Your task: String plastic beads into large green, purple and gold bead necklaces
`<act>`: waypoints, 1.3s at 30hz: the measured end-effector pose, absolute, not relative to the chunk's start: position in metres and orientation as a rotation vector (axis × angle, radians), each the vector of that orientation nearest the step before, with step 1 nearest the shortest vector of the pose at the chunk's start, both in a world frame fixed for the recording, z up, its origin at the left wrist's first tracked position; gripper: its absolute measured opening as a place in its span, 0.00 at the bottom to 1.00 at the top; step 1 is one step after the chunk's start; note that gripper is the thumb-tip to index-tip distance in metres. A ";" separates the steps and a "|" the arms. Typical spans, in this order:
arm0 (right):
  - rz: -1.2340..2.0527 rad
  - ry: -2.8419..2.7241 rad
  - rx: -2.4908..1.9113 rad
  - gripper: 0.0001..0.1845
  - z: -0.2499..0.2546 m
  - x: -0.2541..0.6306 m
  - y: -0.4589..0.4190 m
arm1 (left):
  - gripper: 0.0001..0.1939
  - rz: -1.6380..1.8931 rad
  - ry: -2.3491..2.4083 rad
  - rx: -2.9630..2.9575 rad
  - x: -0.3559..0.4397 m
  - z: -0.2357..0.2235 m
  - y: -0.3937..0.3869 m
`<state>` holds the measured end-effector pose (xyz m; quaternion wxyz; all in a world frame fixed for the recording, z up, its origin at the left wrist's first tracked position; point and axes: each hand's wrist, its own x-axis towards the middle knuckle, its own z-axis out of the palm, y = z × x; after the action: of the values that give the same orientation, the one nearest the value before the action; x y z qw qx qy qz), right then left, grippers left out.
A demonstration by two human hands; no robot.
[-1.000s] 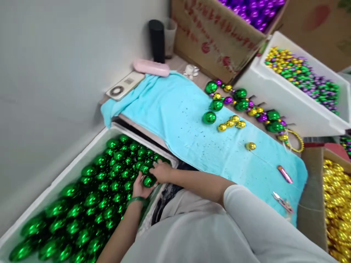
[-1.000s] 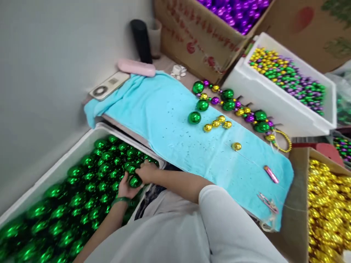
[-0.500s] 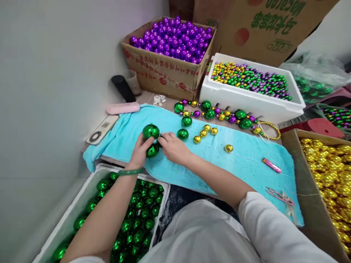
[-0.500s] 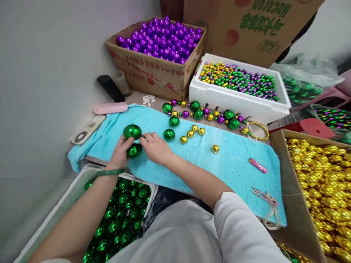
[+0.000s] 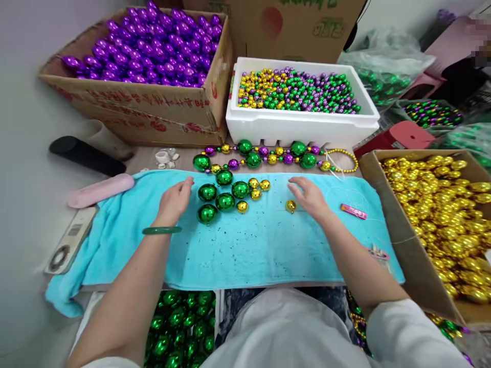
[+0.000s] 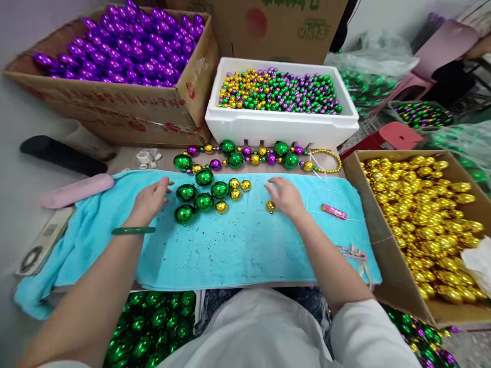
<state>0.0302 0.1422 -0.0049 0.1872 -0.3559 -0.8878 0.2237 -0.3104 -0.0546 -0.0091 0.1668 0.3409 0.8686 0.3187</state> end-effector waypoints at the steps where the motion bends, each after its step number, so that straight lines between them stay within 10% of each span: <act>1: 0.698 -2.537 -0.999 0.26 -0.012 0.042 0.155 | 0.32 0.856 2.512 1.064 -0.316 -0.009 -0.051; 8: 0.657 -2.702 -1.044 0.29 -0.044 0.059 0.173 | 0.31 0.410 2.494 1.268 -0.341 -0.032 -0.045; 27: 0.479 -2.873 -0.801 0.22 -0.006 0.038 0.134 | 0.31 0.769 2.601 1.289 -0.329 -0.019 -0.063; 39: 0.694 -2.187 -0.851 0.16 -0.065 -0.001 0.100 | 0.18 1.263 2.858 1.525 -0.435 0.136 0.032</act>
<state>-0.0014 0.1001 -0.0649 0.3402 -0.3271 -0.8403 0.2667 -0.4345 0.0317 0.1356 -0.1670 0.4324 0.8105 0.3582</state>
